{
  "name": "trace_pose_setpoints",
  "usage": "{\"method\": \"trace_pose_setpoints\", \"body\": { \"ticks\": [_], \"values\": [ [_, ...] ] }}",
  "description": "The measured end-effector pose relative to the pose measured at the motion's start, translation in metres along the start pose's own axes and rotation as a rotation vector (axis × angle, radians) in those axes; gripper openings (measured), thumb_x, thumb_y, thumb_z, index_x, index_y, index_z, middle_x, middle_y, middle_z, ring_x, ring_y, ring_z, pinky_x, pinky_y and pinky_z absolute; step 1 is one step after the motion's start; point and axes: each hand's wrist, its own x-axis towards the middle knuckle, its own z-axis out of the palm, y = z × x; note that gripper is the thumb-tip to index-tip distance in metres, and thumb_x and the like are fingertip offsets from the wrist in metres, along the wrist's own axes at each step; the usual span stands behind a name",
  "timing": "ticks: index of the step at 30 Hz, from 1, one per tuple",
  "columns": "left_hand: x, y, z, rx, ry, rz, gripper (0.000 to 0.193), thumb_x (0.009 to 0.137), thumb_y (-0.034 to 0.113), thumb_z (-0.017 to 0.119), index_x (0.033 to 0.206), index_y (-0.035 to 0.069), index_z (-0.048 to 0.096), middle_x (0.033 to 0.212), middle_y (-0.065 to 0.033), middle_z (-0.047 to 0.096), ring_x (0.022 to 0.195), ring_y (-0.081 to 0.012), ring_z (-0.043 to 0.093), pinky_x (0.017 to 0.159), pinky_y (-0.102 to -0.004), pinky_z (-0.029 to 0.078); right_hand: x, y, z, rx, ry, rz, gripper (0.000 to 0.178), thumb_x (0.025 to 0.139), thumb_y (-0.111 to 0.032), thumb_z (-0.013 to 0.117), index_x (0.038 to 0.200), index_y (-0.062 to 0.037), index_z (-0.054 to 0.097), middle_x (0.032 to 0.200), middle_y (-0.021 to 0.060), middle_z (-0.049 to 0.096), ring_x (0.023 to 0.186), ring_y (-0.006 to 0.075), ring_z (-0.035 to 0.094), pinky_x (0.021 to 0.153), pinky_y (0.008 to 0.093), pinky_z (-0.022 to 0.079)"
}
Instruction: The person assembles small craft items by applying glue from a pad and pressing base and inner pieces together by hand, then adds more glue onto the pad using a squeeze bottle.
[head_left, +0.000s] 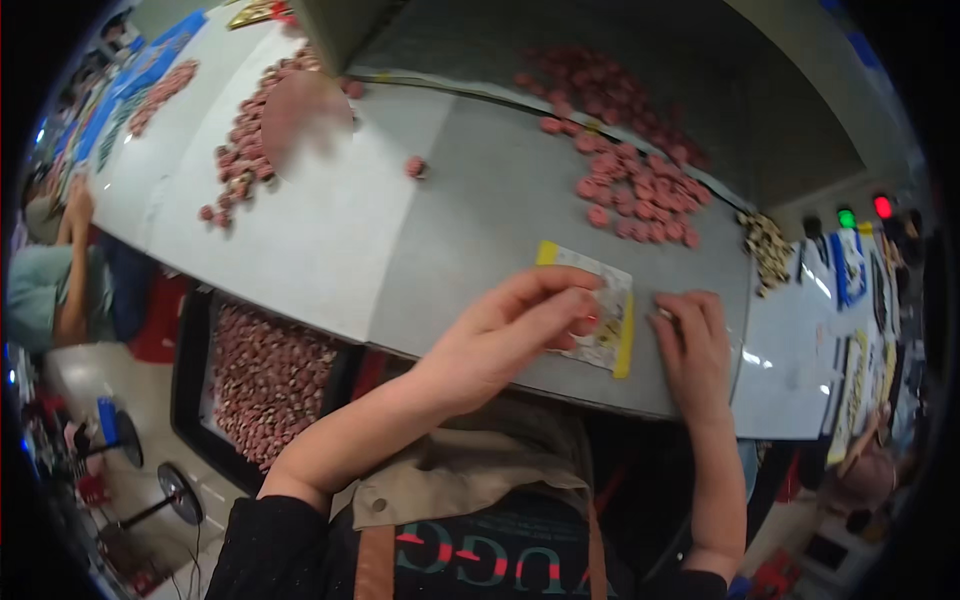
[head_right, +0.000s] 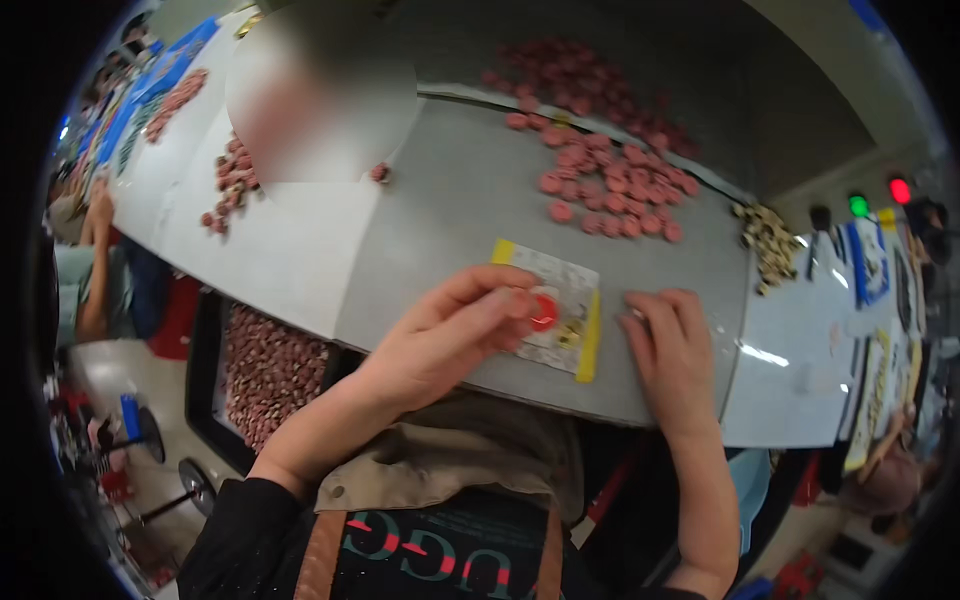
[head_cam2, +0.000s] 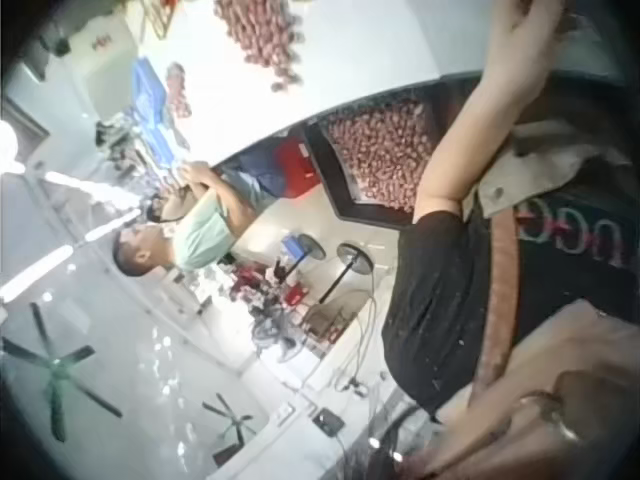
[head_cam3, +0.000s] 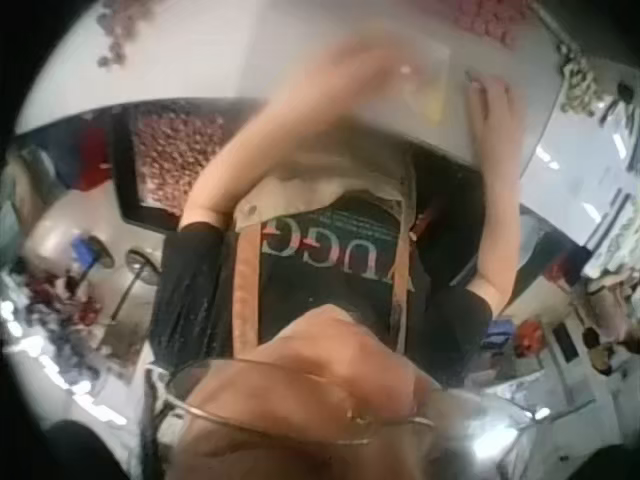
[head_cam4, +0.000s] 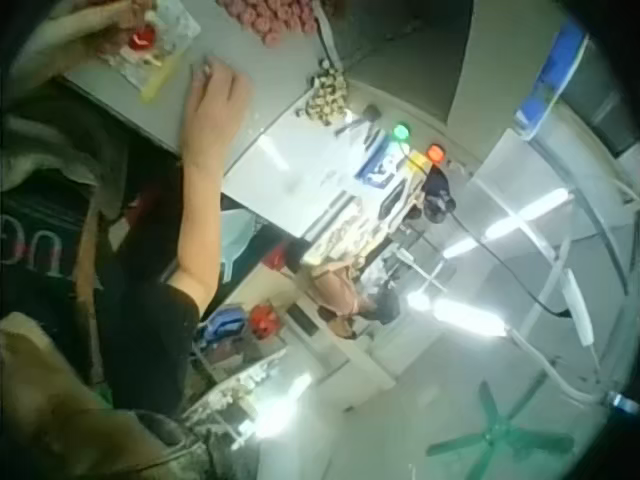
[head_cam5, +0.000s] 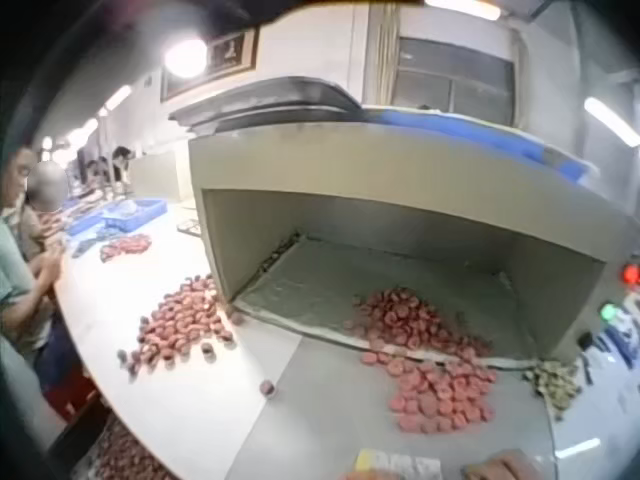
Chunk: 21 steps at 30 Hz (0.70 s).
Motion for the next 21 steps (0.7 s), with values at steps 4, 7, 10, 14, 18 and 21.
{"method": "trace_pose_setpoints", "body": {
  "ticks": [4,7,10,14,18,21],
  "values": [
    [0.002,-0.001,-0.005,-0.126,-0.022,-0.008,0.029,0.096,0.016,0.053,0.122,0.002,0.051,0.102,-0.0019,0.059,0.094,-0.0093,0.054,0.084,-0.0248,0.044,0.0,-0.009,-0.011,0.166,-0.031,0.198,0.024,0.079,-0.002,0.066,0.102,-0.0034,0.061,0.099,0.0124,0.053,0.084,0.0245,0.056,0.07,0.031,0.047],
    [0.002,-0.001,-0.004,-0.164,-0.027,-0.014,0.029,0.097,0.014,0.051,0.123,0.002,0.051,0.103,-0.0022,0.058,0.093,-0.0095,0.054,0.084,-0.0251,0.044,0.002,-0.012,-0.023,0.166,-0.117,0.239,0.024,0.08,0.0,0.065,0.104,-0.0025,0.061,0.098,0.0121,0.055,0.082,0.0245,0.057,0.07,0.0311,0.048],
    [0.003,-0.003,-0.007,-0.189,-0.068,0.004,0.029,0.097,0.013,0.05,0.124,0.001,0.05,0.104,-0.002,0.058,0.095,-0.0101,0.055,0.085,-0.0252,0.045,0.003,-0.006,-0.026,0.085,-0.133,0.086,0.023,0.081,0.002,0.062,0.104,-0.0016,0.061,0.095,0.0115,0.057,0.082,0.0249,0.058,0.07,0.0318,0.048],
    [0.001,-0.004,-0.006,-0.208,-0.064,0.016,0.03,0.098,0.013,0.048,0.125,0.001,0.05,0.104,-0.0016,0.057,0.095,-0.0103,0.055,0.085,-0.0254,0.045,0.009,-0.011,-0.028,-0.028,-0.182,0.074,0.019,0.082,0.003,0.06,0.101,-0.0008,0.06,0.092,0.0123,0.058,0.082,0.0272,0.059,0.071,0.0339,0.048],
    [0.001,-0.002,-0.007,-0.182,-0.035,0.012,0.031,0.098,0.014,0.049,0.126,0.002,0.049,0.104,-0.0009,0.057,0.095,-0.0102,0.054,0.084,-0.0248,0.044,0.018,-0.032,-0.026,0.158,-0.237,0.132,0.017,0.081,0.002,0.061,0.098,-0.0011,0.06,0.093,0.0131,0.058,0.082,0.029,0.058,0.071,0.0349,0.048],
    [0.001,-0.006,-0.013,-0.2,-0.065,0.027,0.031,0.098,0.014,0.049,0.126,0.002,0.049,0.105,-0.0011,0.057,0.097,-0.0103,0.054,0.085,-0.0247,0.044,0.024,-0.055,-0.015,0.232,-0.187,0.017,0.02,0.078,0.003,0.063,0.097,-0.0012,0.06,0.092,0.0128,0.057,0.082,0.0291,0.058,0.071,0.0355,0.048]
  ]
}}
